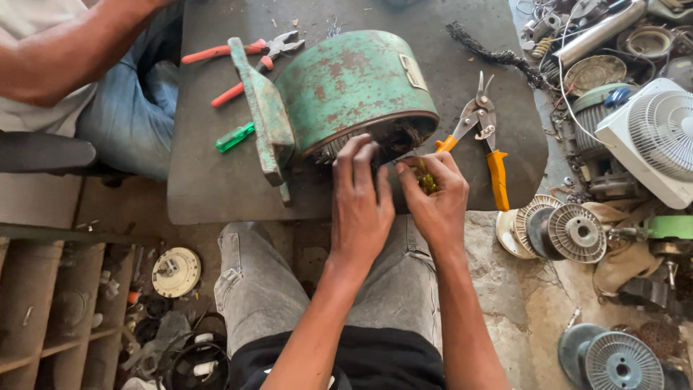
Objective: The person uses a screwdriver to pry and remove copper wire coils from the slots of a motor stator. They pull out bundles of wire and place them on the workbench while another person works nearby.
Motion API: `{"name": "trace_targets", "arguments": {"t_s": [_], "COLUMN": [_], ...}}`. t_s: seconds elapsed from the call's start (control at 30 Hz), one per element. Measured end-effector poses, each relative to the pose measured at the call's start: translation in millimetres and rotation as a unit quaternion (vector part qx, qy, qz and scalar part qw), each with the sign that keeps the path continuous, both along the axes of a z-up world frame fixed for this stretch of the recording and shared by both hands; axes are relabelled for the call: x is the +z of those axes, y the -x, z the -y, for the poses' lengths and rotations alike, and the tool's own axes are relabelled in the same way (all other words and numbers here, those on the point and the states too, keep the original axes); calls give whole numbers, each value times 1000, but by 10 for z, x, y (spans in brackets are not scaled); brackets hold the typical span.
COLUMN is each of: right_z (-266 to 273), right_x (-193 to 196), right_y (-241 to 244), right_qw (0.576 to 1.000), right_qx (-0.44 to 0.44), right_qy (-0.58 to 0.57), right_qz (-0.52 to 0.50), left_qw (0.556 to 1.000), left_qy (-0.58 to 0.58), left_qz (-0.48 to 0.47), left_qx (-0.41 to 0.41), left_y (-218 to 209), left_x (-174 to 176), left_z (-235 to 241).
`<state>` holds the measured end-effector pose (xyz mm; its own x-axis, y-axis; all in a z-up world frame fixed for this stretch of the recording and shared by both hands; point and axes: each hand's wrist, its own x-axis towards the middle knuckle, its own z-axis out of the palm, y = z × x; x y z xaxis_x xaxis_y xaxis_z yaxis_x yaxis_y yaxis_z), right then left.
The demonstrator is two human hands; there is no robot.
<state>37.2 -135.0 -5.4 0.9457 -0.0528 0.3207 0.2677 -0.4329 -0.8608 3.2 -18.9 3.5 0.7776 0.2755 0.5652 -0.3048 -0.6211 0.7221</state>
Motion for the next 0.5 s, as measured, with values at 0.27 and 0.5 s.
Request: {"name": "trace_targets", "arguments": {"t_s": [0.27, 0.5], "right_z": [24, -127], "right_x": [161, 311], "right_y": [-5, 63], "right_qw": [990, 995], "right_qx": [100, 78], "right_qy": [-88, -58], "right_qz": [-44, -5], "left_qw": [999, 1000], "left_qy": [-38, 1], "left_qz": [-20, 0], "left_qx": [-2, -11], "left_y": [1, 36], "left_x": [-84, -147], "left_z": [-33, -26]}}
